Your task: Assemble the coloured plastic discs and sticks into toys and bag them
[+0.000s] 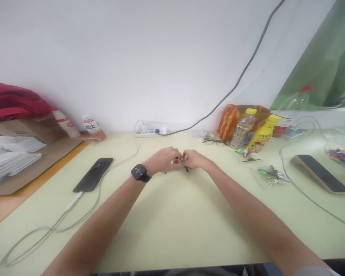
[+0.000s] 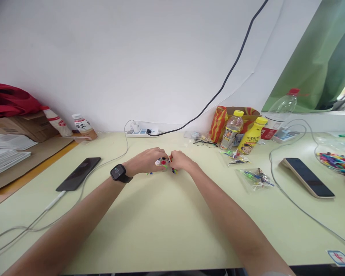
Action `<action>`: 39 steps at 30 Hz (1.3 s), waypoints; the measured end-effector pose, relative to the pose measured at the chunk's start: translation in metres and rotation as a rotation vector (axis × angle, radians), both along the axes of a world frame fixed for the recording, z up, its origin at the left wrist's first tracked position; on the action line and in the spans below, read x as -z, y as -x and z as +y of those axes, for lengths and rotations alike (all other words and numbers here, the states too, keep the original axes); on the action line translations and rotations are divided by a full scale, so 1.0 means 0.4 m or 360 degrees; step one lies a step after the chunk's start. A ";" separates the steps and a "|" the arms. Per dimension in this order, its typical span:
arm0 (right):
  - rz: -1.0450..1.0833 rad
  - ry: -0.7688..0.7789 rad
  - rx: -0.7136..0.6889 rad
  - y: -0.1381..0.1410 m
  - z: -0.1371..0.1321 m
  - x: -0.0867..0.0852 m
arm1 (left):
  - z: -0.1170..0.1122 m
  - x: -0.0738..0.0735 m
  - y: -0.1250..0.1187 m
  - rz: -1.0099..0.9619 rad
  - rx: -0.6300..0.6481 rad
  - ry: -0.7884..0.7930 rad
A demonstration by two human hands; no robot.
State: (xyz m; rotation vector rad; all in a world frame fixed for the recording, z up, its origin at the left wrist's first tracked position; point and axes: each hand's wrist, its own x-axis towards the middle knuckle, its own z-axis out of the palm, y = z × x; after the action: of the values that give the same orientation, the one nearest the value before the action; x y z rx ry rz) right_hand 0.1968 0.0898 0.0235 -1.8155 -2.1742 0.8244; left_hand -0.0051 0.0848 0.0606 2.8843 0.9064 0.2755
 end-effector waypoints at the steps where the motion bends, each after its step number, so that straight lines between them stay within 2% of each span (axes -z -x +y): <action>1: 0.0038 0.0029 0.0004 0.003 -0.002 -0.002 | 0.007 0.000 0.008 -0.0019 -0.0023 0.0009; 6: 0.0193 0.0104 0.0059 0.021 -0.009 -0.013 | 0.028 0.008 0.032 0.0020 -0.0134 0.0169; 13: 0.0432 0.0247 0.0051 0.042 -0.023 -0.021 | 0.020 -0.005 0.032 0.0017 -0.0078 0.0537; 18: 0.0541 0.0283 0.0093 0.048 -0.030 -0.021 | 0.026 -0.014 0.046 0.0029 -0.0082 0.0680; 27: 0.0508 0.0250 0.0027 0.044 -0.027 -0.013 | 0.050 -0.006 0.060 0.0030 -0.0138 0.0571; 32: 0.0455 0.0240 -0.0034 0.044 -0.028 -0.022 | 0.053 -0.019 0.078 0.0038 -0.0176 0.0590; 39: 0.0417 0.0214 -0.0082 0.049 -0.039 -0.034 | 0.055 -0.029 0.086 0.0071 -0.0234 0.0488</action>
State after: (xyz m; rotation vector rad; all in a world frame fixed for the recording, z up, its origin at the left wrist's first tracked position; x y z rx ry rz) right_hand 0.1774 0.0743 0.0370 -1.6074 -2.0493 1.1732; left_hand -0.0396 0.1069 0.0724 2.5576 1.0668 0.0750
